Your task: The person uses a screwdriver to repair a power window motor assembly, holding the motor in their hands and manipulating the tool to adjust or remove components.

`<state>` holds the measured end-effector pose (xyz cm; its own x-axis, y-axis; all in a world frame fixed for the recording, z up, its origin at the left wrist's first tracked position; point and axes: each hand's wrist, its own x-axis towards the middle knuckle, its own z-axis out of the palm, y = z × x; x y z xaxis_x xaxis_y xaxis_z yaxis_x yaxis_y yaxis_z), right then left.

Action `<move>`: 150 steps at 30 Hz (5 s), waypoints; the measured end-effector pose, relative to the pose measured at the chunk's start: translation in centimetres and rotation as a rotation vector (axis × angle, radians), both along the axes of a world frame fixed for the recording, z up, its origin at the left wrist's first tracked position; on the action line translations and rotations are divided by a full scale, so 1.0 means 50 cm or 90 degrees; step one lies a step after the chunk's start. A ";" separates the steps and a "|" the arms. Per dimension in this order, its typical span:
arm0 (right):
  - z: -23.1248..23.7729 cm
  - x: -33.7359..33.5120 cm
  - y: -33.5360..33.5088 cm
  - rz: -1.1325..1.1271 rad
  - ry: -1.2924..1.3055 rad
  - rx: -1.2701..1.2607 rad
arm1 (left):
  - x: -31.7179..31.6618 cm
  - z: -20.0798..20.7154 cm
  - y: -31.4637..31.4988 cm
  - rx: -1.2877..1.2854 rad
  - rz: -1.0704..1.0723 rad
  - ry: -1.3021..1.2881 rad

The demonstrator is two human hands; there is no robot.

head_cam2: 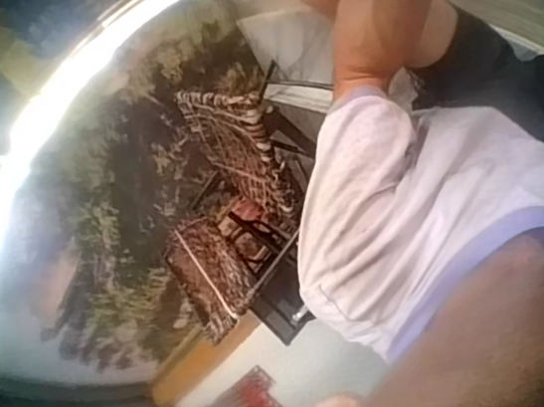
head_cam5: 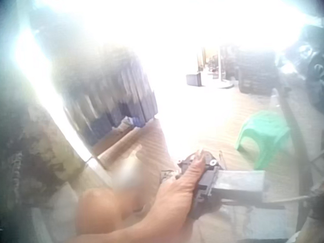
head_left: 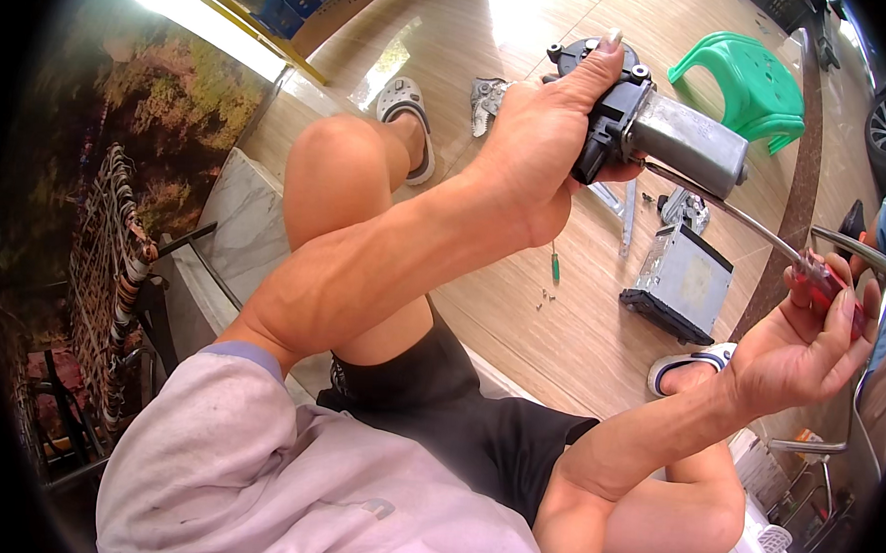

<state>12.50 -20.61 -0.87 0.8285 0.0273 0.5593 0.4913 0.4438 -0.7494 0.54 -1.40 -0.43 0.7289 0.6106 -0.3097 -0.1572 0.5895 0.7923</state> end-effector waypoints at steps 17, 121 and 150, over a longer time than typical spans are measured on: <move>0.016 -0.021 0.027 0.108 0.016 0.039 | -0.005 0.002 0.003 0.023 0.020 0.011; -0.076 0.010 0.036 0.279 0.111 0.021 | -0.014 0.014 0.044 0.025 0.128 -0.013; -0.106 0.020 0.042 0.198 0.199 -0.119 | -0.027 0.020 0.048 0.037 0.120 0.037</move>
<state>13.49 -18.53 -6.17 0.8929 0.3766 0.2468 0.0956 0.3773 -0.9212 -0.79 0.98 0.54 0.5818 0.7528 -0.3079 -0.2134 0.5066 0.8354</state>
